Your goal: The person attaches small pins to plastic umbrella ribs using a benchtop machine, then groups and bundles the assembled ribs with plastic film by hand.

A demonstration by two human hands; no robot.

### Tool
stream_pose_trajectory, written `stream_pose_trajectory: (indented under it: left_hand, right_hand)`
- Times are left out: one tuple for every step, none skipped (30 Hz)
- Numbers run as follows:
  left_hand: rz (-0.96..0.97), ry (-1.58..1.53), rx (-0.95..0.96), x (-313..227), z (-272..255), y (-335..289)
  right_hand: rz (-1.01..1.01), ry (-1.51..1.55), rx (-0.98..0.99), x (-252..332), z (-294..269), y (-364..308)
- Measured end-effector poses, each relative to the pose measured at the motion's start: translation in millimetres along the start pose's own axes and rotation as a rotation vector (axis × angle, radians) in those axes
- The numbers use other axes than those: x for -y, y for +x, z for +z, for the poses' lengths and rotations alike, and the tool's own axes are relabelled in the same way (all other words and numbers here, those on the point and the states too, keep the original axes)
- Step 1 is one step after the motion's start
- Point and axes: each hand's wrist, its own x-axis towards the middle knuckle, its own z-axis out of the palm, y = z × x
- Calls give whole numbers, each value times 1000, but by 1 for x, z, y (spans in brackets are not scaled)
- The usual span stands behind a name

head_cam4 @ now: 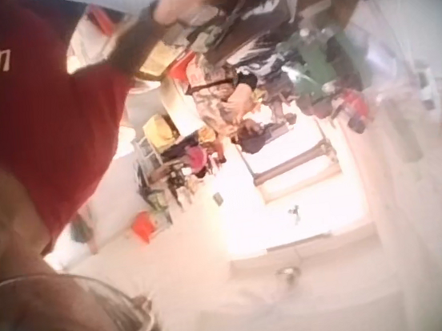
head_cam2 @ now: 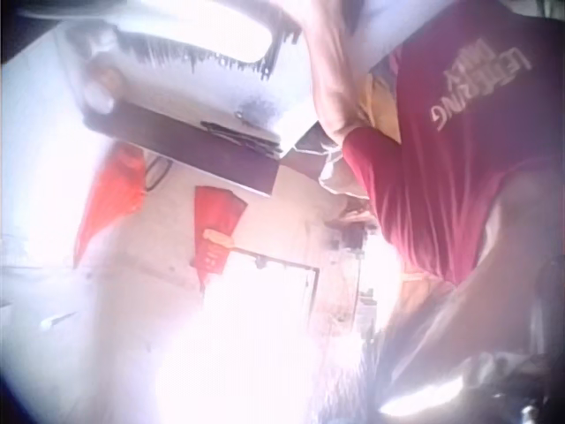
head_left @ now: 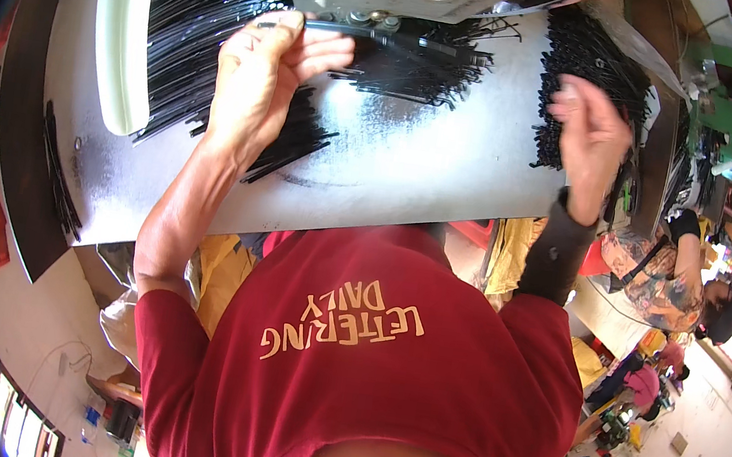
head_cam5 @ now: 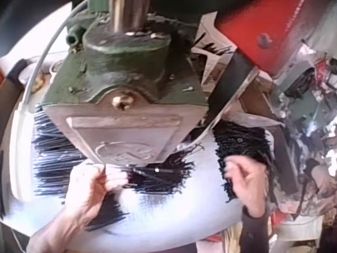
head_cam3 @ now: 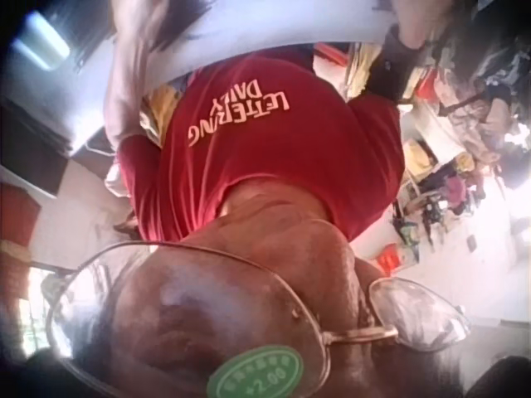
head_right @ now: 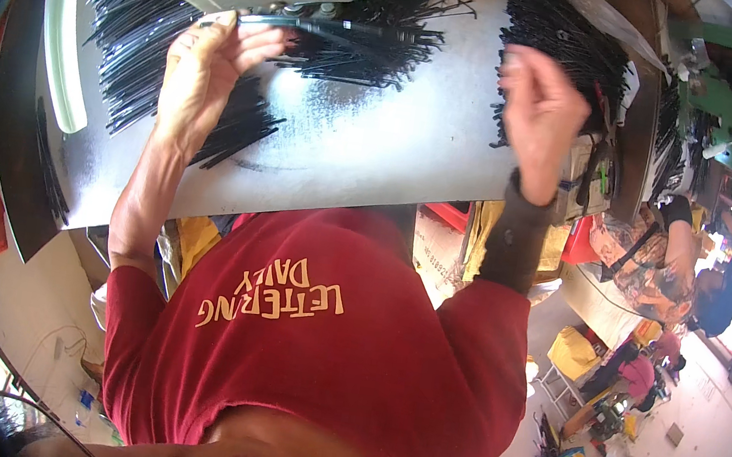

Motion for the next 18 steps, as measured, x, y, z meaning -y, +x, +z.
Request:
stream_pose_trajectory:
  left_hand:
    - [-23,-2,27,4,1,-5]
    - [-50,-7,58,7,3,-8]
    - [-85,16,84,7,10,-11]
    - [-94,-15,101,12,12,-15]
    - [-126,1,128,14,13,-16]
    - [-158,16,156,15,14,-18]
    - [-158,20,162,14,14,-18]
    - [-179,31,188,12,12,-21]
    - [-201,42,216,9,10,-22]
    - [-203,44,227,8,8,-23]
    - [-203,44,219,6,8,-24]
    - [-204,45,212,6,9,-23]
    - [-215,48,172,9,4,-28]
    - [-218,47,171,11,7,-30]
    - [-244,-47,158,12,13,-31]
    - [-273,-138,148,12,16,-31]
    - [-275,-129,254,9,12,-30]
    - [-274,-123,253,8,12,-28]
  right_hand:
    - [-283,-369,-156,-20,-20,13]
    - [-253,-544,-159,-14,-37,19]
    - [-331,-618,-138,-19,-45,25]
    - [-412,-686,-108,-26,-48,31]
    - [-411,-686,-112,-31,-49,33]
    - [-477,-727,-95,-36,-51,34]
    - [-542,-768,-79,-38,-51,36]
    - [-538,-770,-87,-40,-52,37]
    - [-619,-725,-115,-40,-52,38]
    - [-700,-682,-143,-39,-52,39]
    - [-756,-625,-160,-33,-47,38]
    - [-812,-567,-178,-26,-36,37]
    - [-895,-512,-153,-22,-10,36]
    - [-1010,-510,-113,-10,10,32]
    - [-1077,-366,-33,10,34,23]
    - [-1032,-280,67,21,59,9]
    - [-1053,-332,105,32,81,1]
    - [-1048,-337,98,40,104,-7]
